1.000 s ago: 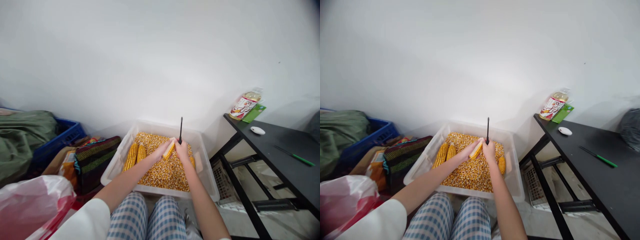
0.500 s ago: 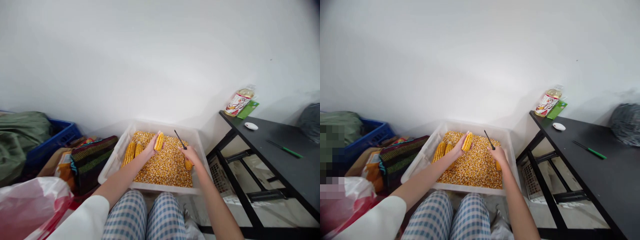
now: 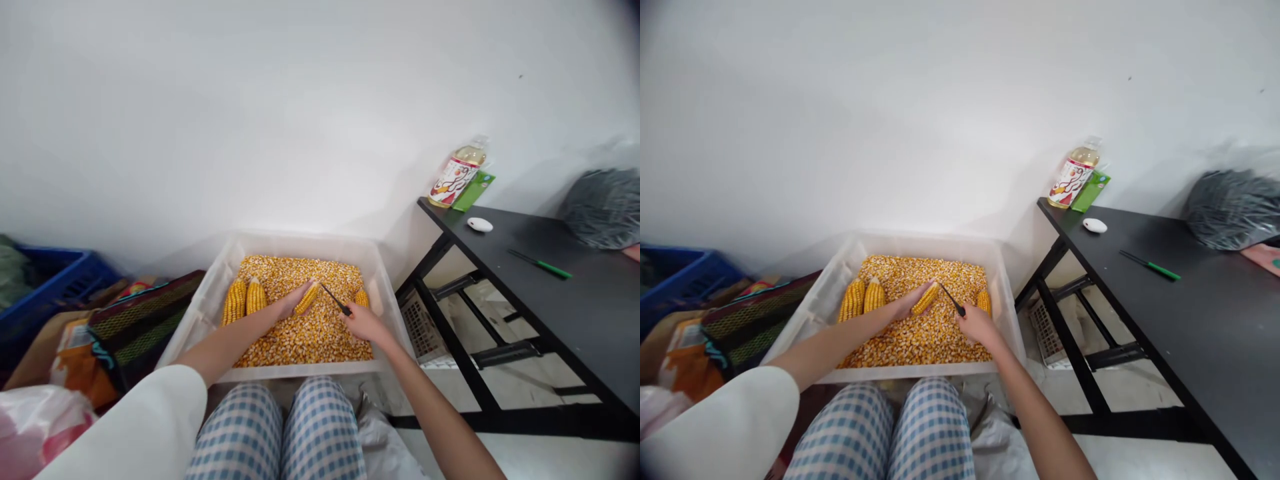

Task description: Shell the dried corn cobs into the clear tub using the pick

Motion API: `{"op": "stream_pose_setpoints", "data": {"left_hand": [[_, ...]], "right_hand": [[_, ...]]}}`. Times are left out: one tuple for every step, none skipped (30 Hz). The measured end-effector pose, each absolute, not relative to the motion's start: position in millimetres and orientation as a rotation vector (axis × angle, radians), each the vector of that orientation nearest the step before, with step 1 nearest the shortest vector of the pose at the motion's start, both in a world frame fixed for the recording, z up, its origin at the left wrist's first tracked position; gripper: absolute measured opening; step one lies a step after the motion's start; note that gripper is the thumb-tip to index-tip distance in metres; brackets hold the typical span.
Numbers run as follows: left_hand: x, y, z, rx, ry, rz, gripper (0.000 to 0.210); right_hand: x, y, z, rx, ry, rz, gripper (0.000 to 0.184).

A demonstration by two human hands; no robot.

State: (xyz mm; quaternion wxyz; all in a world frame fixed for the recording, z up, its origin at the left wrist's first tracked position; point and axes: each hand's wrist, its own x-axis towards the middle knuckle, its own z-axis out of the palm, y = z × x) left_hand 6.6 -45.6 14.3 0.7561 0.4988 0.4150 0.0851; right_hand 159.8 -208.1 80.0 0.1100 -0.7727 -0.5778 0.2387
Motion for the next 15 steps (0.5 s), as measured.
{"op": "stream_pose_setpoints", "data": {"left_hand": [[6.5,-45.4,11.8,1.082,0.888,0.179,0.051],[6.3,-44.8,9.6,1.068,0.863,0.177,0.052],[6.1,-43.9,7.8,1.054,0.845,0.176,0.052],[6.0,-43.0,6.3,1.049,0.850,0.177,0.053],[6.2,-42.1,5.2,1.049,0.855,0.175,0.053],[6.6,-41.2,4.4,1.056,0.856,0.175,0.053],[7.3,-40.3,4.0,1.071,0.857,0.174,0.053],[8.1,-39.3,3.8,1.095,0.861,0.174,0.054],[8.8,-38.2,3.8,1.120,0.866,0.183,0.054],[9.4,-36.9,3.9,1.144,0.873,0.202,0.054],[9.6,-35.3,4.0,1.161,0.887,0.226,0.054],[9.3,-33.7,3.9,1.172,0.907,0.248,0.054],[8.4,-32.1,3.5,1.182,0.931,0.265,0.053],[7.0,-30.7,2.8,1.193,0.955,0.271,0.053],[5.1,-29.5,1.8,1.210,0.974,0.265,0.054]], "right_hand": [[159.5,-208.5,78.3,-2.266,-1.704,0.700,0.030],[159.1,-208.5,76.4,-2.264,-1.702,0.703,0.032],[158.7,-208.4,74.2,-2.270,-1.690,0.707,0.033],[158.4,-208.3,71.8,-2.281,-1.671,0.711,0.035],[158.2,-208.4,69.4,-2.294,-1.646,0.716,0.036],[158.3,-208.9,67.1,-2.301,-1.620,0.726,0.036],[158.6,-209.5,65.1,-2.296,-1.593,0.741,0.037],[159.2,-210.4,63.5,-2.282,-1.569,0.755,0.037],[160.0,-211.4,62.5,-2.266,-1.545,0.765,0.037],[161.1,-212.4,62.0,-2.253,-1.523,0.770,0.037],[162.2,-213.1,62.1,-2.248,-1.503,0.769,0.036],[163.2,-213.7,62.7,-2.248,-1.484,0.758,0.035],[164.0,-214.0,63.8,-2.251,-1.470,0.741,0.035],[164.4,-214.0,65.3,-2.251,-1.460,0.722,0.036],[164.3,-213.8,66.9,-2.243,-1.456,0.708,0.036]]}}
